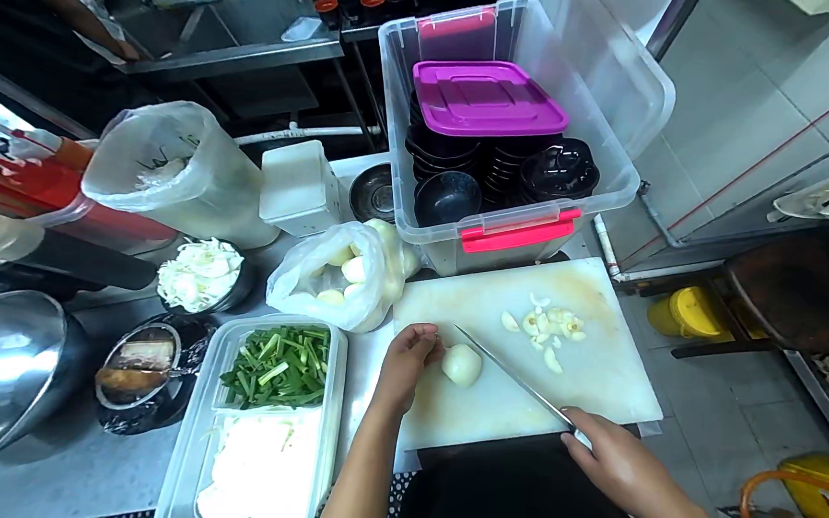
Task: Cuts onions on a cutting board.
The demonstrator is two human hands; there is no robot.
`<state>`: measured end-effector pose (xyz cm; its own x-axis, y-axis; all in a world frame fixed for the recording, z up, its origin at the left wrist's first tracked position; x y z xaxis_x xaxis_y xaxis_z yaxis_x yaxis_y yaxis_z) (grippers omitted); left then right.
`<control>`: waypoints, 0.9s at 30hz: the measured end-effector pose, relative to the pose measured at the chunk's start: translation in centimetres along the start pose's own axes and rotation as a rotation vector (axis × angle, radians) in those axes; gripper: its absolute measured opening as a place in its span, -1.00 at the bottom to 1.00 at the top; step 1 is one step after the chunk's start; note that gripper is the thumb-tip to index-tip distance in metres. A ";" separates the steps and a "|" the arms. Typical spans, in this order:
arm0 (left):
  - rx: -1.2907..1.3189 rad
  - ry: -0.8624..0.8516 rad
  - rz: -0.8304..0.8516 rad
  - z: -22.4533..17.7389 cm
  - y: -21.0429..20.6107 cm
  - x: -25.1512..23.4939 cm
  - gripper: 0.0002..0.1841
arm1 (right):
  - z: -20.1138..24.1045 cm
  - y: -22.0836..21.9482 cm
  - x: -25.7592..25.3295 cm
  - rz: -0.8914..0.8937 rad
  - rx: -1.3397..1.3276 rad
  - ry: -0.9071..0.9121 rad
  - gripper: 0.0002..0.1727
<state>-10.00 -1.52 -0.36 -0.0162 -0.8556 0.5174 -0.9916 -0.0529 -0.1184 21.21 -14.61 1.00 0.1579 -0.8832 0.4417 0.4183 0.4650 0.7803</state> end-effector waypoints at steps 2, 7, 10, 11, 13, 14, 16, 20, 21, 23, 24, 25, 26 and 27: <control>0.037 0.018 0.012 -0.4 -0.6 0.0 -0.78 | -0.1 0.1 0.0 -0.005 -0.006 -0.005 -0.56; 0.131 0.051 0.046 -1.7 -1.8 -0.1 -0.78 | -0.6 -0.1 0.0 -0.008 -0.003 -0.017 -0.56; 0.074 0.003 0.068 -3.2 -2.2 0.0 -0.78 | -0.9 0.0 0.1 -0.012 -0.008 -0.032 -0.56; -0.002 -0.029 0.071 -3.8 -2.4 0.1 -0.78 | -1.0 0.0 0.1 -0.027 -0.016 -0.039 -0.56; -0.279 -0.098 0.081 -5.3 -2.8 0.4 -0.79 | -1.3 0.6 0.4 -0.096 -0.038 -0.045 -0.57; -0.451 -0.134 0.101 -6.3 -3.2 0.8 -0.79 | -1.5 0.9 0.5 -0.133 -0.051 -0.050 -0.57; -0.771 -0.236 0.147 -8.7 -4.3 2.0 -0.82 | -2.1 1.8 0.9 -0.207 -0.084 -0.058 -0.55; -0.801 -0.518 0.306 -15.1 -6.9 6.2 -0.87 | -3.3 4.2 2.1 -0.349 -0.132 -0.067 -0.52; -0.659 -0.567 0.410 -16.7 -7.8 7.4 -0.87 | -3.7 4.8 2.5 -0.382 -0.139 -0.071 -0.51; -0.283 -0.596 0.655 -19.1 -9.8 8.9 -0.89 | -4.7 5.9 3.3 -0.443 -0.153 -0.098 -0.51; -0.102 -0.586 0.757 -19.5 -11.0 8.9 -0.88 | -5.1 6.4 3.8 -0.478 -0.155 -0.113 -0.51; 0.057 -0.556 0.830 -19.2 -12.5 8.5 -0.86 | -5.6 7.0 4.2 -0.520 -0.158 -0.133 -0.51; 0.177 -0.496 0.876 -17.8 -14.3 7.6 -0.85 | -6.2 7.6 4.8 -0.562 -0.162 -0.161 -0.52; 0.236 -0.401 0.891 -15.4 -16.4 6.3 -0.81 | -6.7 8.3 5.4 -0.606 -0.173 -0.198 -0.52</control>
<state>4.18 1.88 17.90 -0.6521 -0.7411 -0.1599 -0.5879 0.6275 -0.5106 31.52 -15.89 6.90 -0.3118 -0.9496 0.0329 0.5219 -0.1422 0.8411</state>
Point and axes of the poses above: each hand's wrist, its own x-axis away from the middle knuckle, its own y-axis out of the back of the hand, z = x × y, the point moved 8 cm from there along -x, towards the middle knuckle, and after that the axes turned 1 degree about -z, right-handed, at the moved point
